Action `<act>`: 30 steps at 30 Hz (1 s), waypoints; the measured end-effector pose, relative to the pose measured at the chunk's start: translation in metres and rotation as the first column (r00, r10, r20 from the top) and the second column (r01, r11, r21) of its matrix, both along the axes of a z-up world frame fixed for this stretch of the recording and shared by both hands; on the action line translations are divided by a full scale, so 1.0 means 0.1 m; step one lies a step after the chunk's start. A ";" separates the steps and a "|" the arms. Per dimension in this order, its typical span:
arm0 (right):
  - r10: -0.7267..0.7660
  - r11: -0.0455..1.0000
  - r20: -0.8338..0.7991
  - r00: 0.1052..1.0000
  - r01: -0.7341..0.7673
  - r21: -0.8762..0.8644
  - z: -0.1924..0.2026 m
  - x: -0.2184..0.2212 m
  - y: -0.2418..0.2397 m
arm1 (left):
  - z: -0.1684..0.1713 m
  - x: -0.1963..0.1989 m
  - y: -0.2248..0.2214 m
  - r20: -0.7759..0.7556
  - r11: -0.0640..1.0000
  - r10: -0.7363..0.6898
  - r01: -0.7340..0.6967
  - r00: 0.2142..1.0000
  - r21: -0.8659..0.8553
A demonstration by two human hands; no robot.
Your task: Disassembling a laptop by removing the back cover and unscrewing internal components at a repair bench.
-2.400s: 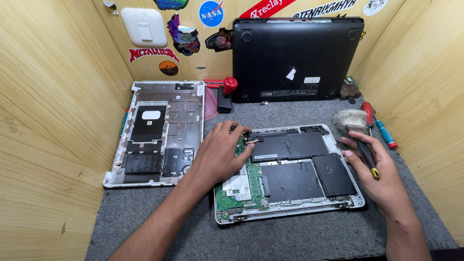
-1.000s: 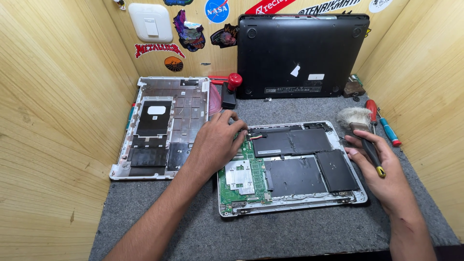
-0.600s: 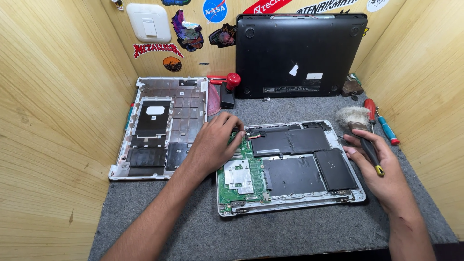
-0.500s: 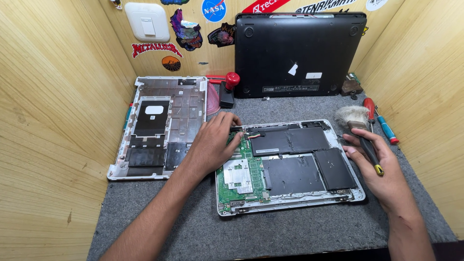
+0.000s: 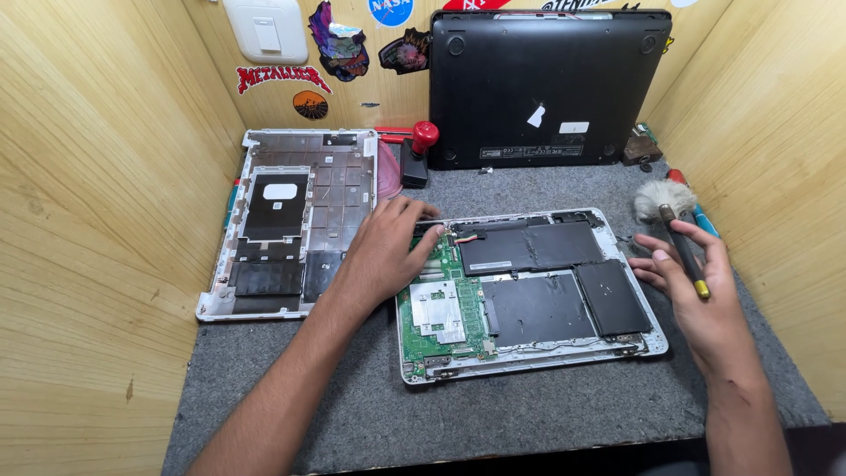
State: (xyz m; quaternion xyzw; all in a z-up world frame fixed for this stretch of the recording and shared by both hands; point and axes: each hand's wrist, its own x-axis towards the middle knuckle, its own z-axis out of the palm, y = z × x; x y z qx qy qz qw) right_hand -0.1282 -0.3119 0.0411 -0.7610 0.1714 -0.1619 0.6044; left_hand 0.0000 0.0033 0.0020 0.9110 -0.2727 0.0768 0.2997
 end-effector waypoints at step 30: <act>0.083 0.995 0.035 0.996 -0.082 -0.054 -0.13 -0.02 -0.20 | 1.99 -0.10 0.80 -0.125 0.778 0.625 -0.600 0.771 0.186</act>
